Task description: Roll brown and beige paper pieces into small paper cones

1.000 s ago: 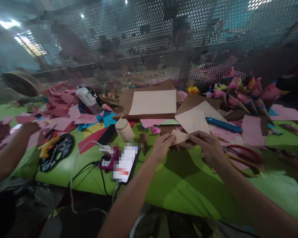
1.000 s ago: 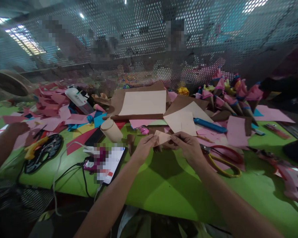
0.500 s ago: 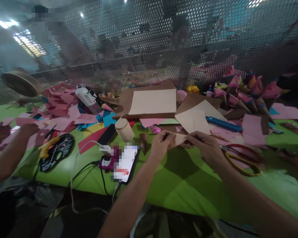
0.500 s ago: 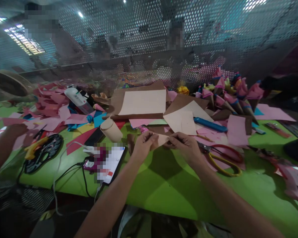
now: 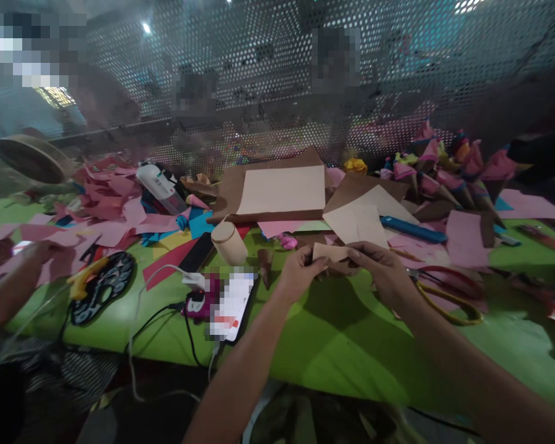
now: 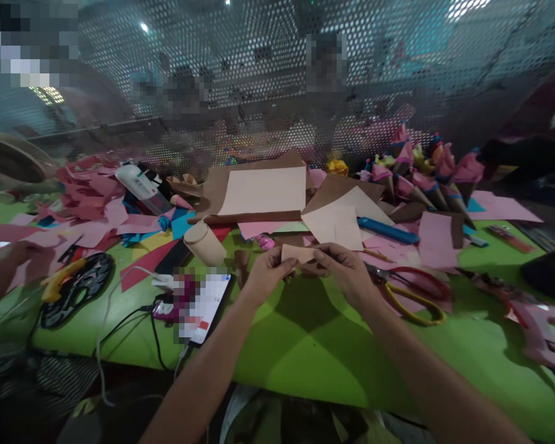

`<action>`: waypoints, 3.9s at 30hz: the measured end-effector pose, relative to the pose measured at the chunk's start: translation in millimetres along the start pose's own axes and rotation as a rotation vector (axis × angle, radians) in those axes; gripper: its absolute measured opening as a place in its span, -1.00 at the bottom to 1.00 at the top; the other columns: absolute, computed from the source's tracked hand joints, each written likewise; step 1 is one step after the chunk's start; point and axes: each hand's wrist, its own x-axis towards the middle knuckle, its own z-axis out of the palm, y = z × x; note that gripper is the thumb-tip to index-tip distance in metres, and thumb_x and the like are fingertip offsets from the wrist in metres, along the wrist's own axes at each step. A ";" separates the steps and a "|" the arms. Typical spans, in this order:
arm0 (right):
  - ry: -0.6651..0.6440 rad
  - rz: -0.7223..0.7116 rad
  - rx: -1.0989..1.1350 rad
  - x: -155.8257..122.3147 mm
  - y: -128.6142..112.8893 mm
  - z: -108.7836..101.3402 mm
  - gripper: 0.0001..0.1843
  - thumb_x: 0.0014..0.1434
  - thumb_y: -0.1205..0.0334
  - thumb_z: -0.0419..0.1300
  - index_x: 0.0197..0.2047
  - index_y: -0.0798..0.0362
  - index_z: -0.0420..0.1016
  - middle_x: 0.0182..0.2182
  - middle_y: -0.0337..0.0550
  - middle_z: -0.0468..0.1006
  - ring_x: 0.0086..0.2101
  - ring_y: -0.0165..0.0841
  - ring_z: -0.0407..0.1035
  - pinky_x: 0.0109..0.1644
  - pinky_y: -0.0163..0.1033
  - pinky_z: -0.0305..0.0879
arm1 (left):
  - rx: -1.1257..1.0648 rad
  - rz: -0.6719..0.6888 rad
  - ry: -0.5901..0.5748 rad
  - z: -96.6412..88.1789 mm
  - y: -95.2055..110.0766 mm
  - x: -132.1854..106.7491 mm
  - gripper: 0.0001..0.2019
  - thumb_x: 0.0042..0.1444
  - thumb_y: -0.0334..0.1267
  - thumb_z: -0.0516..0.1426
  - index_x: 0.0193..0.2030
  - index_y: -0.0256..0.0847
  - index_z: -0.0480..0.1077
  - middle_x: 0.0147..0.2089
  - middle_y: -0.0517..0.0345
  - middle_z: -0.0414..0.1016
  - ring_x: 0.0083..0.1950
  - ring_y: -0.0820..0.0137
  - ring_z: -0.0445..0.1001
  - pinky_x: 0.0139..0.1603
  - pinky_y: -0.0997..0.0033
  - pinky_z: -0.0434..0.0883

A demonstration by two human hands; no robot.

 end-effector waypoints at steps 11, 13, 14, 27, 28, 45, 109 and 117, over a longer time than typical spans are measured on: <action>0.073 0.013 0.014 3.8 1.2 -4.0 -0.55 -0.20 -0.21 0.50 -0.35 -0.05 0.67 -0.44 -0.17 0.64 -0.42 -0.33 0.48 -0.35 -0.23 0.43 | -0.007 -0.013 -0.020 -0.1 5.3 -4.1 -0.61 -0.02 -0.02 0.36 -0.15 -0.25 0.52 -0.19 0.06 0.59 -0.25 0.39 0.46 -0.20 0.40 0.37; 0.079 -0.028 -0.022 3.1 -0.8 -3.4 -0.54 -0.19 -0.23 0.48 -0.37 -0.05 0.67 -0.45 -0.17 0.63 -0.42 -0.33 0.47 -0.36 -0.22 0.41 | -0.075 -0.095 -0.037 -1.3 4.0 -4.4 -0.53 -0.04 0.09 0.36 -0.13 -0.23 0.52 -0.20 0.06 0.60 -0.26 0.39 0.48 -0.22 0.41 0.37; 0.080 -0.058 -0.039 2.5 -1.9 -2.7 -0.55 -0.18 -0.23 0.48 -0.37 -0.05 0.67 -0.46 -0.18 0.63 -0.42 -0.32 0.46 -0.35 -0.22 0.41 | -0.117 -0.157 -0.071 -2.0 2.5 -4.5 -0.49 -0.02 0.18 0.31 -0.13 -0.23 0.52 -0.25 0.05 0.59 -0.30 0.38 0.48 -0.25 0.40 0.38; 0.002 -0.017 0.007 0.2 0.3 -2.8 -0.61 0.09 -0.17 0.35 -0.16 -0.08 0.65 -0.35 -0.17 0.63 -0.35 -0.34 0.45 -0.27 -0.23 0.39 | 0.324 0.051 -0.017 0.7 6.7 -7.6 -0.72 0.28 0.00 0.09 -0.30 -0.17 0.36 -0.31 0.18 0.40 -0.25 0.38 0.35 -0.22 0.41 0.24; -0.026 -0.012 -0.001 0.2 1.6 -2.3 -0.61 0.11 -0.19 0.33 -0.23 -0.05 0.65 -0.38 -0.17 0.62 -0.38 -0.34 0.44 -0.29 -0.23 0.37 | 0.402 0.099 0.007 1.4 7.8 -8.5 -0.73 0.31 -0.02 0.05 -0.28 -0.16 0.36 -0.30 0.17 0.42 -0.24 0.36 0.36 -0.21 0.40 0.24; 0.061 -0.058 -0.057 3.0 12.6 1.9 -0.54 -0.09 -0.25 0.43 -0.43 -0.01 0.57 -0.51 -0.22 0.51 -0.47 -0.40 0.30 -0.43 -0.29 0.21 | 0.656 0.220 -0.072 8.8 4.7 -13.5 -0.56 0.41 -0.04 -0.06 0.28 -0.13 0.37 0.16 -0.03 0.57 0.12 0.14 0.54 0.11 0.21 0.44; -0.003 -0.021 -0.108 3.3 10.6 1.8 -0.57 -0.07 -0.20 0.44 -0.40 -0.03 0.49 -0.46 -0.22 0.49 -0.43 -0.33 0.35 -0.37 -0.22 0.25 | 0.508 0.094 0.054 5.8 2.0 -5.1 -0.81 0.25 -0.29 0.07 -0.32 -0.22 0.48 -0.34 0.14 0.50 -0.27 0.34 0.43 -0.21 0.40 0.30; -0.073 0.066 -0.194 0.4 4.0 5.8 -0.51 -0.10 -0.27 0.41 -0.51 0.00 0.49 -0.54 -0.17 0.50 -0.50 -0.32 0.34 -0.46 -0.22 0.20 | 0.560 0.155 0.087 7.2 0.3 -6.6 -0.77 0.30 -0.21 0.07 -0.33 -0.22 0.47 -0.38 0.16 0.47 -0.28 0.35 0.42 -0.21 0.41 0.33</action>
